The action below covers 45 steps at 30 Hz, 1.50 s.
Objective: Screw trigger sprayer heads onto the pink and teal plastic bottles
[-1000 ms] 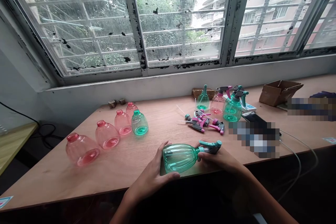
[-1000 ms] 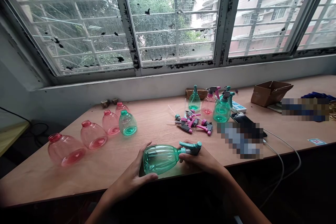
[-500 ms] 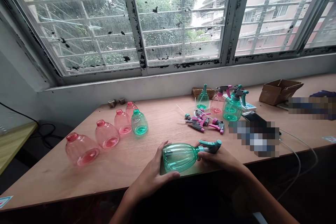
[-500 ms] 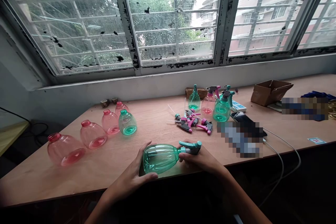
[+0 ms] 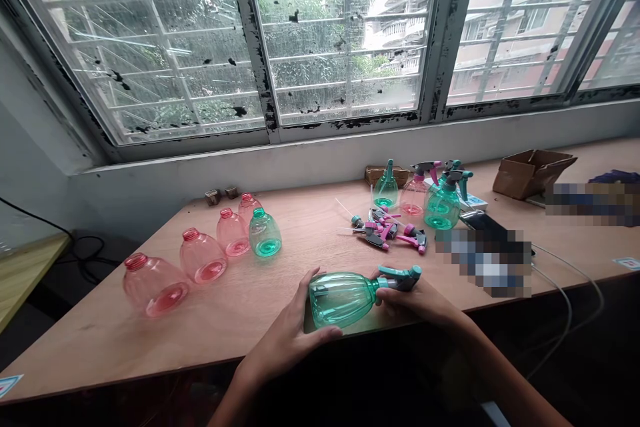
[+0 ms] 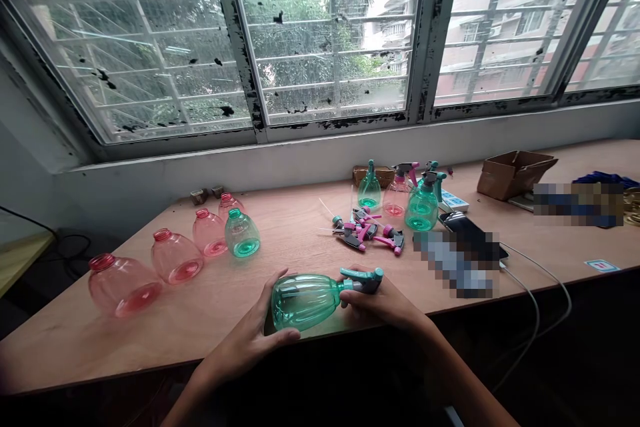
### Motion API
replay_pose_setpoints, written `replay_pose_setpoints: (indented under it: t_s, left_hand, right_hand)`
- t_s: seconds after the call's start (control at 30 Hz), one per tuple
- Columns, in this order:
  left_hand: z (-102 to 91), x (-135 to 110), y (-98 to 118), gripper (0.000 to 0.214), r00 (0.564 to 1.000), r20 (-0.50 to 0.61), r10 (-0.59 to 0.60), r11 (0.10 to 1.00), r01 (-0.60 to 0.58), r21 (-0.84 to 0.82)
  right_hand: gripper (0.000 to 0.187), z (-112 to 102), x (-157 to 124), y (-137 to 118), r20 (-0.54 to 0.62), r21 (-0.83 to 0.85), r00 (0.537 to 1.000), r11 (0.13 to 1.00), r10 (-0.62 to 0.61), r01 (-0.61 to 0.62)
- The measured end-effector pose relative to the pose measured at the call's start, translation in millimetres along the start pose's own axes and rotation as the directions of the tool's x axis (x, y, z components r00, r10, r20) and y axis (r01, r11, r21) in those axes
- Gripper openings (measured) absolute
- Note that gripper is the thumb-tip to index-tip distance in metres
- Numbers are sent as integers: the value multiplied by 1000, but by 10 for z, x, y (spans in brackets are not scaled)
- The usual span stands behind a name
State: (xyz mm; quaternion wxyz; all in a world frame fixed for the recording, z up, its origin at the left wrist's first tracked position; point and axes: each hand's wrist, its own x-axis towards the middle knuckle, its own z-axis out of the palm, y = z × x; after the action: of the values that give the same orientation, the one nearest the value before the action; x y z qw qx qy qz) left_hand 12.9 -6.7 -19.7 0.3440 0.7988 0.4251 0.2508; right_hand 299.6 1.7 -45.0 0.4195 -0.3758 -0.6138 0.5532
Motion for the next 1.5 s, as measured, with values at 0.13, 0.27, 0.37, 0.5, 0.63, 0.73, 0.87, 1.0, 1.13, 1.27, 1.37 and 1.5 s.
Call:
replay_pose_setpoints:
  t_s: [0.13, 0.27, 0.37, 0.5, 0.63, 0.73, 0.87, 1.0, 1.13, 1.27, 1.37, 1.5]
  left_hand:
    - [-1, -1, -8, 91, 1000, -2, 2, 1000, -2, 2]
    - [1, -4, -4, 91, 1000, -6, 4, 1000, -4, -6]
    - [-1, -2, 5, 91, 1000, -2, 3, 1000, -3, -10]
    - [-7, 8, 10, 91, 1000, 20, 3, 1000, -2, -30]
    - [-7, 14, 2, 91, 1000, 17, 16, 999, -15, -52]
    - [-6, 13, 0, 91, 1000, 16, 20, 998, -19, -59]
    - [-5, 17, -11, 90, 999, 16, 30, 997, -29, -70]
    - [20, 30, -76, 101, 998, 4, 66, 995, -66, -76]
    - [59, 40, -145, 111, 996, -2, 86, 996, -86, -37]
    - [64, 44, -142, 117, 997, 10, 81, 996, -81, -36]
    - [42, 37, -108, 121, 998, 25, 63, 997, -62, -41]
    - [5, 17, -76, 97, 996, 51, 68, 995, -64, -74]
  right_hand:
    - [39, 2, -1, -6, -5, -2, 1000, 1000, -1, 1]
    - [41, 4, 3, -13, -9, -6, 1000, 1000, 3, -3]
    - [41, 5, 4, -17, -7, -10, 1000, 1000, 7, -7]
    - [41, 11, 1, -19, -11, -7, 1000, 1000, 10, -10]
    - [43, 17, -6, -23, -16, -13, 1000, 1000, 21, -21]
    - [43, 13, -8, -23, -19, -16, 1000, 1000, 18, -18]
    - [42, 6, -4, -23, -9, -11, 1000, 1000, 14, -14]
    - [39, 7, -4, -34, 4, 8, 1000, 1000, 15, -15]
    - [37, 5, -7, -30, 9, 37, 1000, 999, 16, -16]
    - [38, -1, -4, -6, 11, 51, 1000, 998, 21, -22]
    - [38, -2, -3, 1, 13, 57, 1000, 998, 22, -23]
    - [37, -7, -7, 5, 11, 47, 1000, 999, 26, -26]
